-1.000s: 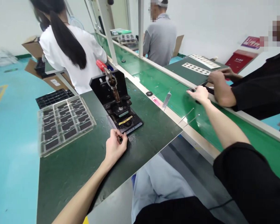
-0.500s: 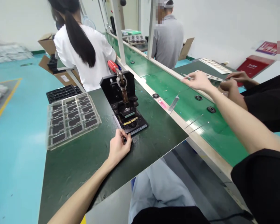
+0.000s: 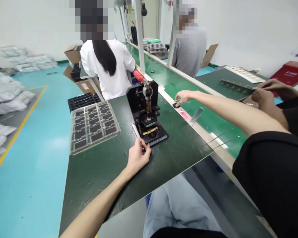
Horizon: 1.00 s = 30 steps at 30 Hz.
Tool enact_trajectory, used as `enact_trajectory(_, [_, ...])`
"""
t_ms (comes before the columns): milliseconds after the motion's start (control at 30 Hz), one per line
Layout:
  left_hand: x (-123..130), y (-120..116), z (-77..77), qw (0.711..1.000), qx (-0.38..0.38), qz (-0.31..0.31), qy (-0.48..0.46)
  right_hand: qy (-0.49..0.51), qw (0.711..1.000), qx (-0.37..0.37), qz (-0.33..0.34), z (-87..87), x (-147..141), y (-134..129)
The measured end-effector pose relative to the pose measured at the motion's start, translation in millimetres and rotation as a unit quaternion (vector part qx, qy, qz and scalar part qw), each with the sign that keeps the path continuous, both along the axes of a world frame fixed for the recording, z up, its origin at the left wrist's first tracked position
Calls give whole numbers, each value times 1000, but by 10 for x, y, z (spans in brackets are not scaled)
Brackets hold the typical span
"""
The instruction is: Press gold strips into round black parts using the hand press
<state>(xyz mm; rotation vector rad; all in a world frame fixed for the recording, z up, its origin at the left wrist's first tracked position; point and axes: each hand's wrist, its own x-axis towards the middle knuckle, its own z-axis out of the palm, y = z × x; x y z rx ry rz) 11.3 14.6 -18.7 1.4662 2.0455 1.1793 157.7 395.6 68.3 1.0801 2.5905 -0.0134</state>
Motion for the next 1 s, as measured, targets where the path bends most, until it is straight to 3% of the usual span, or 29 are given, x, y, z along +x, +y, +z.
enact_trajectory(267, [3,10,-1,1000,6,-1,0,-6,996,-92,-2,-3,8,-93])
enact_trajectory(433, [-1,19,-3,1000,11,-5,7,53,997,-60,-10,264,20,-176])
enact_trajectory(533, [5,20,-5,1000,18,-7,8,217,975,46,12,478,123,-482])
enact_trajectory(633, [35,8,-9,1000,29,-8,1,335,928,110,116,500,383,-1177])
enact_trajectory(733, [93,-21,-16,998,61,-15,4,355,897,93,245,196,722,-2056])
enact_trajectory(833, [152,-57,-25,993,99,-58,7,383,872,101,287,-323,934,-2728])
enact_trajectory(933, [175,-80,-33,989,106,-106,6,438,856,82,264,-774,929,-3014])
enact_trajectory(1000, [169,-84,-37,986,99,-132,15,472,851,37,226,-930,870,-3055])
